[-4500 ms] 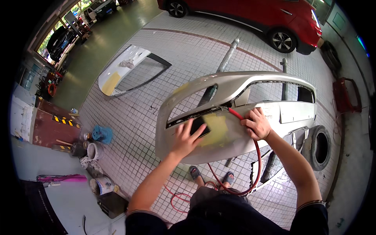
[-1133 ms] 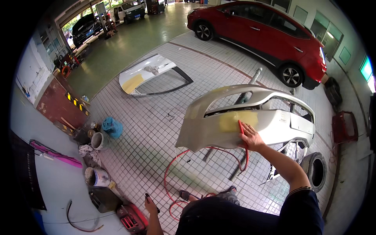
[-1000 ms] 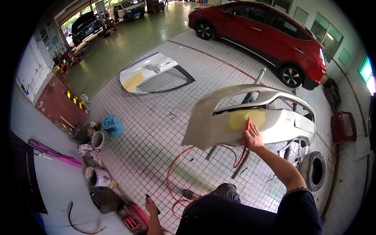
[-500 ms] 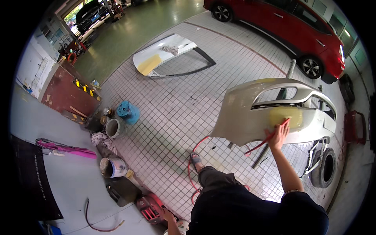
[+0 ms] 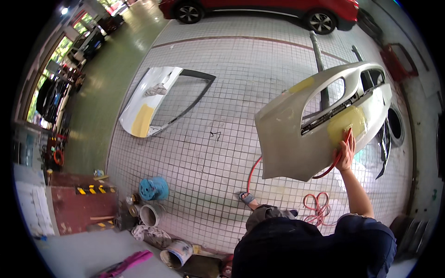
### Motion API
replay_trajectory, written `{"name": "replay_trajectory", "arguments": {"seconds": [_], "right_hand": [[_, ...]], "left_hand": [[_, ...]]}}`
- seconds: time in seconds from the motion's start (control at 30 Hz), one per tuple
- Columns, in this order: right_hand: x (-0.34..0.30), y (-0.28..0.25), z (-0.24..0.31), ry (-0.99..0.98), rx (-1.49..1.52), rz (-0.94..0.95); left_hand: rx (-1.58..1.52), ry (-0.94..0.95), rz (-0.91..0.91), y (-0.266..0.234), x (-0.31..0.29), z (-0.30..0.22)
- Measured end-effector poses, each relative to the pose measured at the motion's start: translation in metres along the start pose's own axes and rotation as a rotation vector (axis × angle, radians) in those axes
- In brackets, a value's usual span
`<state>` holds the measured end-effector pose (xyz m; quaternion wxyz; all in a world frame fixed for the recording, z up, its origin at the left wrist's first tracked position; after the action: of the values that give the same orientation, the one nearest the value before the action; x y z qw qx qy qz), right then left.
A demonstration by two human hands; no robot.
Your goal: The person sands a detached car bumper mounted on a stand using a sanding block and an air hose. They repeatedly rub the sanding block over the surface while holding the hose, occasionally pausing to reposition the bumper or adjust their grip.
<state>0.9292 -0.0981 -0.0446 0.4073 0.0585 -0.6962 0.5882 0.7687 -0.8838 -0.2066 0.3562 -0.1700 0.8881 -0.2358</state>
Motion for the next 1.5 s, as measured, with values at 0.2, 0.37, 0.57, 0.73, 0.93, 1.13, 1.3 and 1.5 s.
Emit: {"name": "replay_trajectory", "arguments": {"seconds": [0.2,0.37,0.57,0.73,0.93,1.13,1.3,1.5], "right_hand": [[-0.007,-0.003,0.010,0.108,-0.018,-0.003],[-0.010,0.021,0.043,0.353,-0.107,0.012],[-0.020,0.035,0.082,0.511,-0.297,0.088],[-0.031,0.039,0.142,0.541,-0.374,0.227],[-0.036,0.104,0.238,0.639,-0.240,0.540],[-0.028,0.174,0.287,0.863,-0.401,0.569],[0.027,0.189,0.302,1.155,-0.162,0.602],[-0.002,0.229,0.315,1.422,-0.270,0.245]], "left_hand": [[0.060,0.181,0.158,0.031,0.096,-0.146],[0.137,0.309,0.341,0.092,0.160,-0.247],[0.231,0.436,0.587,0.205,0.210,-0.357],[0.287,0.502,0.733,0.251,0.259,-0.447],[0.341,0.533,0.856,0.299,0.314,-0.526],[0.435,0.522,0.974,0.362,0.320,-0.579],[0.510,0.528,1.017,0.418,0.315,-0.621],[0.600,0.571,1.075,0.512,0.297,-0.699]]}}
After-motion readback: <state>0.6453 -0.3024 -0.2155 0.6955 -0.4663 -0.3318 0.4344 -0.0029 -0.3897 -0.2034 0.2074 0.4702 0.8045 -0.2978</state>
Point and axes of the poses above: each hand's wrist, its own x-axis towards the middle knuckle, its own y-axis out of the palm, z = x × y, the point moved 2 cm from there along x, towards the middle knuckle, and after that the axes turned 2 degrees about -y, right-handed, at the moved point
